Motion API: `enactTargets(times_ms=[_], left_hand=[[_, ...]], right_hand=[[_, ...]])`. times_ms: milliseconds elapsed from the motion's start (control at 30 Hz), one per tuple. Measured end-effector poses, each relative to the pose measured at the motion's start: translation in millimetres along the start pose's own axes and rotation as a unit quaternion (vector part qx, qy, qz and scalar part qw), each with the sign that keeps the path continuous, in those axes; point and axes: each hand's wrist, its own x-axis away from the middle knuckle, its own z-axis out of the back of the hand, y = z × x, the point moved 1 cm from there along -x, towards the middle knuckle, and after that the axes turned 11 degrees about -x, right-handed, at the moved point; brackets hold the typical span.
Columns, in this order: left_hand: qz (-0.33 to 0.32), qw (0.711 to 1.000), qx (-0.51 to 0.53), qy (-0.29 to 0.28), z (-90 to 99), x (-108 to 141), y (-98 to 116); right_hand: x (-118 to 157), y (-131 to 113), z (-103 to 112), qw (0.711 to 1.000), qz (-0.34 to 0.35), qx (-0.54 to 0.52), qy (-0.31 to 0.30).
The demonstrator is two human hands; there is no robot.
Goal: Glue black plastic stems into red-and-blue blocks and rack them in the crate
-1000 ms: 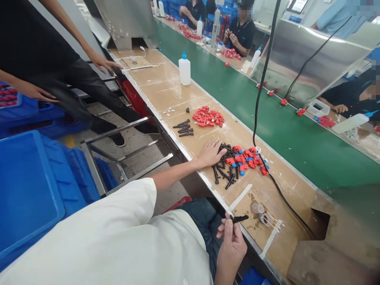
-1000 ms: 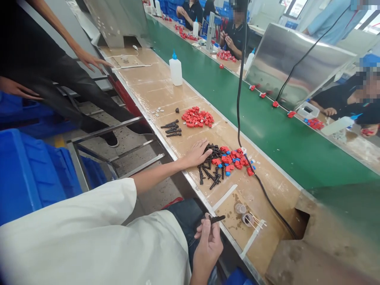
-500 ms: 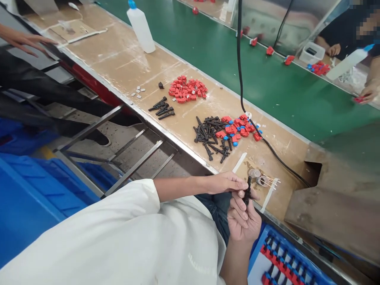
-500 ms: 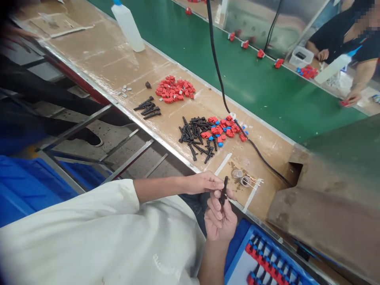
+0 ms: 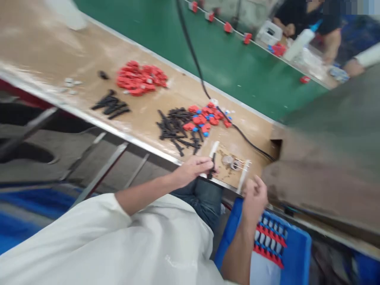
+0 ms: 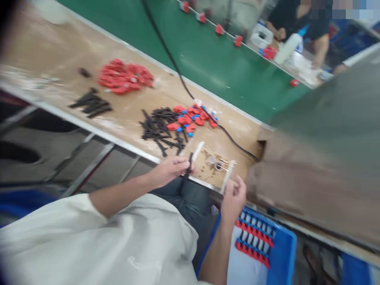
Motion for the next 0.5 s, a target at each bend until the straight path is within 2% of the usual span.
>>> enactTargets(times_ms=[167, 267, 500], left_hand=[[0.049, 0.999, 0.024, 0.002, 3.8, 0.9, -2.3], [0.074, 0.996, 0.04, -0.002, 4.8, 1.9, -2.3], [0.094, 0.994, 0.053, 0.022, 6.7, 1.9, -5.4]], right_hand=[[-35.3, 19.2, -1.8, 1.0, 0.0, 0.01, -0.027], [-38.4, 24.9, -7.2, 0.999, 0.012, 0.004, -0.042], [-37.7, 19.2, -6.6, 0.995, 0.052, 0.007, -0.086]])
